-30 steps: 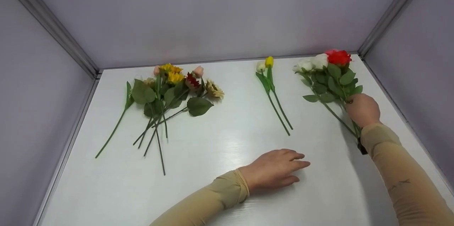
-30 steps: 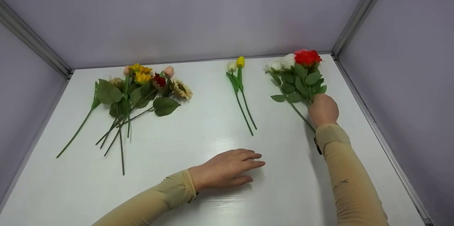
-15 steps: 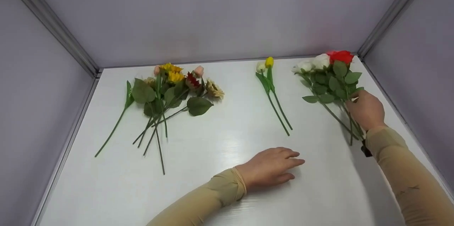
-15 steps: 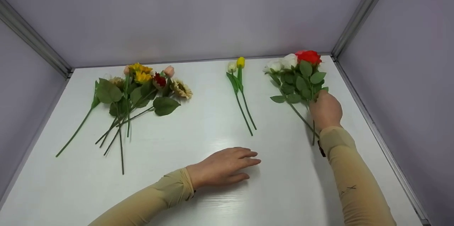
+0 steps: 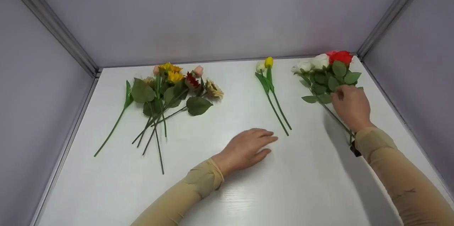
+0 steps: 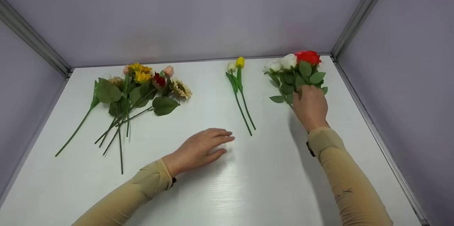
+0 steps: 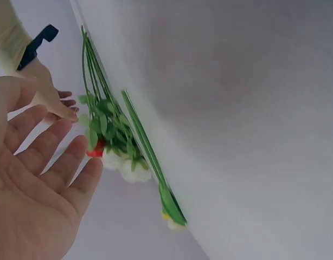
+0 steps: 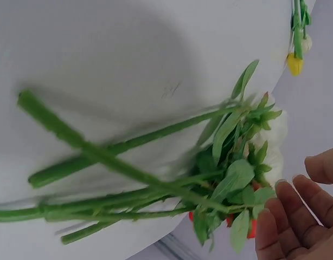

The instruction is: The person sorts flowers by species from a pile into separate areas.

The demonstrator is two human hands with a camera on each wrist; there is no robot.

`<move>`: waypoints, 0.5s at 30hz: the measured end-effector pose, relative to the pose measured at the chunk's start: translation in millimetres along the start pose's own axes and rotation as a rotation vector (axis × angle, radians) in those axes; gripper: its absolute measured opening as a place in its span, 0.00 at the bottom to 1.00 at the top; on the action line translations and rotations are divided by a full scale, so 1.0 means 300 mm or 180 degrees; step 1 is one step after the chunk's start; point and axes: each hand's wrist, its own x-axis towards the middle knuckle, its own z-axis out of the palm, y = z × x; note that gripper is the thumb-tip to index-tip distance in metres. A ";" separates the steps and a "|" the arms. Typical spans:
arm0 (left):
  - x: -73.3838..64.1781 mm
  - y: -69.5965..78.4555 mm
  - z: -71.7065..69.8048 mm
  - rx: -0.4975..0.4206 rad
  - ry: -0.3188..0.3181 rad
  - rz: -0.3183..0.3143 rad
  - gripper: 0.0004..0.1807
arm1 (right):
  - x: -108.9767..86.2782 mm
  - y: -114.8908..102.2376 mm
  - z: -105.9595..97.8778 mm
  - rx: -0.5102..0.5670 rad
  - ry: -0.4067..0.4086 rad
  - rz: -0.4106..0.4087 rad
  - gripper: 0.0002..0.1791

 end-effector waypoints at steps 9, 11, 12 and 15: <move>-0.180 -0.240 -0.118 0.0276 0.0798 -0.0770 0.15 | -0.032 -0.227 0.185 -0.0005 -0.0264 -0.0742 0.16; -0.223 -0.282 -0.139 0.0333 0.0942 -0.0919 0.14 | -0.052 -0.289 0.228 0.0012 -0.0413 -0.0853 0.18; -0.244 -0.299 -0.150 0.0358 0.0999 -0.0983 0.13 | -0.061 -0.322 0.249 0.0025 -0.0495 -0.0892 0.18; -0.309 -0.346 -0.185 0.0425 0.1161 -0.1138 0.13 | -0.086 -0.421 0.305 0.0055 -0.0690 -0.1048 0.20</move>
